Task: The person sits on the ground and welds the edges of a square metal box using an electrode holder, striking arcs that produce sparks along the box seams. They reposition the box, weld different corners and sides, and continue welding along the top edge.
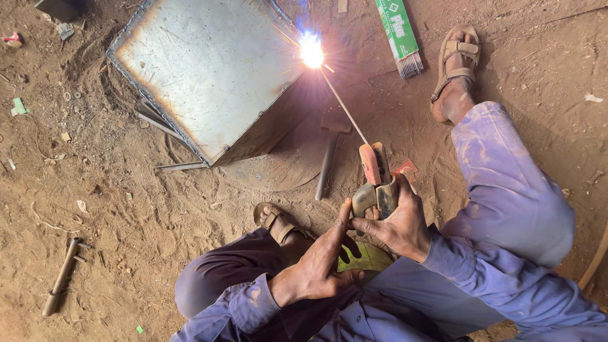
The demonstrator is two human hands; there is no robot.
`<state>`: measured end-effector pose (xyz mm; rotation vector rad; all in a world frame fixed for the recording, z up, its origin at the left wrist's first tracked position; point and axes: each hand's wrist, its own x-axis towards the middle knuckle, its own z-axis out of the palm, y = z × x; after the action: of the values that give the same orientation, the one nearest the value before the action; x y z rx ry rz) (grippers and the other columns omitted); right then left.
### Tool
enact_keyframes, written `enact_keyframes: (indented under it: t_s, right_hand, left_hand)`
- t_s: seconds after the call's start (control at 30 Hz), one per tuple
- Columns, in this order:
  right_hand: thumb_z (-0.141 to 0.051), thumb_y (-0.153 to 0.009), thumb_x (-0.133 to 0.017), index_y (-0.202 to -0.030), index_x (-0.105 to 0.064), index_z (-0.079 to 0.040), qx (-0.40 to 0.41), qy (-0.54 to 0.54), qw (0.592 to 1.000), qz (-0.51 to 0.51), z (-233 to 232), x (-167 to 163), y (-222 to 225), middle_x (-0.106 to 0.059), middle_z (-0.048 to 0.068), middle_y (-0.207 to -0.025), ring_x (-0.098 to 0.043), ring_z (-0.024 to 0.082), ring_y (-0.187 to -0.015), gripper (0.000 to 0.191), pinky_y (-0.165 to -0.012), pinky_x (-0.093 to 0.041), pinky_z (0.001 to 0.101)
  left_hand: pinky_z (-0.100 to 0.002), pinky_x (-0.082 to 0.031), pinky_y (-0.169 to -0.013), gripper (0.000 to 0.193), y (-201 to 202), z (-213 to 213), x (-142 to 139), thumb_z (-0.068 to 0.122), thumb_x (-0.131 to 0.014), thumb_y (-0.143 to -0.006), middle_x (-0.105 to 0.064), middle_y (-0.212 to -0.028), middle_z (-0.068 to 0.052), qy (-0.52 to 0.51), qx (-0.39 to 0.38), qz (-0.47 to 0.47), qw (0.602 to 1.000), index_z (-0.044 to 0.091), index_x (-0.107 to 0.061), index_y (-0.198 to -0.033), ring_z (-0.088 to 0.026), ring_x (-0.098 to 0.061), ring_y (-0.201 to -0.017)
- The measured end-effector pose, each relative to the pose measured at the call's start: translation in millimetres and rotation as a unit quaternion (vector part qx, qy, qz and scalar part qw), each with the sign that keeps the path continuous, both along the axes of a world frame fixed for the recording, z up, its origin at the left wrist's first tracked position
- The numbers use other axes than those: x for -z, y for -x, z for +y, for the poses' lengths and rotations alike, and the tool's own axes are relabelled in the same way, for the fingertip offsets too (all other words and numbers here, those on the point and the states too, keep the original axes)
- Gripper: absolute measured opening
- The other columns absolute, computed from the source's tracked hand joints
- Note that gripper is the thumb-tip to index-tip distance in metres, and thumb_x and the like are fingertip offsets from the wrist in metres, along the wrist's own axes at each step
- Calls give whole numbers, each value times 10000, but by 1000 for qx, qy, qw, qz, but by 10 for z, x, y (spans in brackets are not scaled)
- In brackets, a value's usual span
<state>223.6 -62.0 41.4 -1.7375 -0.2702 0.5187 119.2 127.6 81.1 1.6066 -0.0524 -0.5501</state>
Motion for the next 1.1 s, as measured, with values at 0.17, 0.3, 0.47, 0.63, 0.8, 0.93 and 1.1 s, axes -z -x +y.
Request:
enact_keyframes:
  t_s: [0.17, 0.3, 0.47, 0.63, 0.8, 0.93, 1.1]
  right_hand:
    - [-320, -654, -953, -1156, -522, -28, -10, 36, 999, 3, -8, -18, -5, -701, 13, -915, -641, 82, -797, 723, -699, -534, 255]
    - [-317, -677, -946, -1199, -539, -18, -17, 22, 1000, -9, 0, -35, -19, -724, 13, -941, -651, 84, -840, 726, -741, -531, 257]
    - [-307, -638, -956, -1172, -543, -15, -13, 42, 999, 27, -5, -65, -20, -725, 12, -894, -648, 90, -772, 735, -695, -530, 255]
    - [-251, -779, -906, -1136, -512, -32, -27, -83, 996, 20, 27, -64, -21, -724, 4, -942, -677, 73, -824, 575, -716, -555, 231]
    - [-236, -749, -909, -1125, -499, -36, -25, -59, 998, 16, 38, -81, -28, -732, -5, -911, -672, 67, -805, 591, -692, -538, 230]
    - [-228, -730, -920, -1111, -499, -27, -25, -34, 999, 6, 36, -93, -28, -729, -2, -914, -643, 68, -792, 602, -695, -519, 238]
    - [-250, -756, -912, -1102, -478, -33, -25, -78, 996, 19, 42, -68, -26, -724, -8, -934, -658, 65, -830, 596, -715, -531, 236]
  left_hand:
    - [-373, -592, -829, 1275, -1, 0, 15, 83, -801, -792, -563, -1320, -198, -1, 8, 15, 1000, 11, 138, -1650, -277, -679, -975]
    - [-379, -589, -860, 1270, 2, -4, 25, 72, -803, -803, -551, -1339, -205, 6, 2, -4, 1000, 1, 134, -1657, -282, -680, -991]
    - [-395, -577, -888, 1264, -2, -7, 26, 78, -787, -794, -535, -1388, -232, 23, -5, 15, 1000, -4, 136, -1654, -306, -668, -993]
    - [-466, -422, -1156, 1261, -8, 23, 21, 100, -806, -811, -366, -1605, -347, -17, 5, -73, 997, -9, 120, -1659, -455, -464, -1418]
    - [-450, -362, -1243, 1244, -3, 33, 13, 147, -787, -825, -334, -1646, -358, -7, 7, -41, 999, -26, 120, -1658, -446, -376, -1551]
    - [-458, -376, -1227, 1252, 4, 37, 9, 137, -803, -819, -318, -1643, -371, -22, 7, -67, 997, -25, 120, -1649, -462, -377, -1540]
    - [-422, -523, -1042, 1256, 0, 30, 0, 126, -800, -813, -431, -1563, -325, -17, 9, -21, 1000, -19, 126, -1649, -396, -581, -1277]
